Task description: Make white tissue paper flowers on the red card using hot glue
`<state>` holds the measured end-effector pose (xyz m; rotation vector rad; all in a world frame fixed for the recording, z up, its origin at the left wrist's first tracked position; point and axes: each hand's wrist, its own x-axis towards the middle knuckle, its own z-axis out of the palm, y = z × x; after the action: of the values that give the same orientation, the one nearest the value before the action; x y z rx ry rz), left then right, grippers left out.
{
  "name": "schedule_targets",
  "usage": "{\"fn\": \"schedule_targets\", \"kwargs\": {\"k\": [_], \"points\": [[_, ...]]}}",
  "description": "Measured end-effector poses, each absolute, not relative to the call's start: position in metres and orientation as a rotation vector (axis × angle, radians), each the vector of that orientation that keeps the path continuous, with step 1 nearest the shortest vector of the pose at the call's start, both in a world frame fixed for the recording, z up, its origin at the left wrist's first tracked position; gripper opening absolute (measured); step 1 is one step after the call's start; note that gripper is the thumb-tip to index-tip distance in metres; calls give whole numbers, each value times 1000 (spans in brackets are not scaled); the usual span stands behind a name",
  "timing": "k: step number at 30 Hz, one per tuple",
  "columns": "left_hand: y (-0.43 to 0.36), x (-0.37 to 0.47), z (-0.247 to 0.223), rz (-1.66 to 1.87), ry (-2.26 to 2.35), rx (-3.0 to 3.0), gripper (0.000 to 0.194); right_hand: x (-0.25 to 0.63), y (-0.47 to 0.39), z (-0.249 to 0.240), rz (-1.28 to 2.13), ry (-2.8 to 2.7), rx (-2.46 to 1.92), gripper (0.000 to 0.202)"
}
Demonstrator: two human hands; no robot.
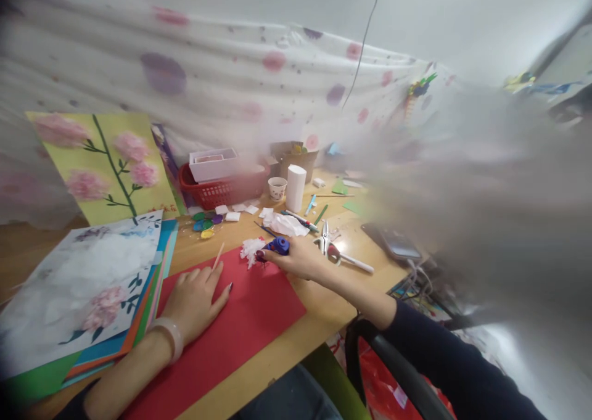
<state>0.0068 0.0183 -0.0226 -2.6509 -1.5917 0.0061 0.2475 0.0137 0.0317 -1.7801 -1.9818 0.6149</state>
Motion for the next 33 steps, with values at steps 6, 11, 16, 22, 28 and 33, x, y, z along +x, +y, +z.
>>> {"fn": "schedule_targets", "kwargs": {"k": [6, 11, 16, 22, 28, 33], "points": [[19, 7, -22, -18, -1596, -2665, 54, 247, 14, 32, 577, -1961, -1878, 51], [19, 8, -22, 11, -1607, -2655, 54, 246, 13, 33, 589, -1979, -1822, 50], [18, 7, -23, 9, -1597, -2654, 54, 247, 12, 32, 586, -1974, -1822, 51], [19, 7, -25, -27, -1599, -2649, 53, 253, 11, 31, 607, -1950, -1819, 50], [19, 7, -24, 15, -1596, -2635, 53, 259, 12, 32, 651, -1927, -1884, 54], [19, 7, -25, -17, -1598, -2637, 52, 260, 12, 32, 608, -1925, -1896, 53]]}}
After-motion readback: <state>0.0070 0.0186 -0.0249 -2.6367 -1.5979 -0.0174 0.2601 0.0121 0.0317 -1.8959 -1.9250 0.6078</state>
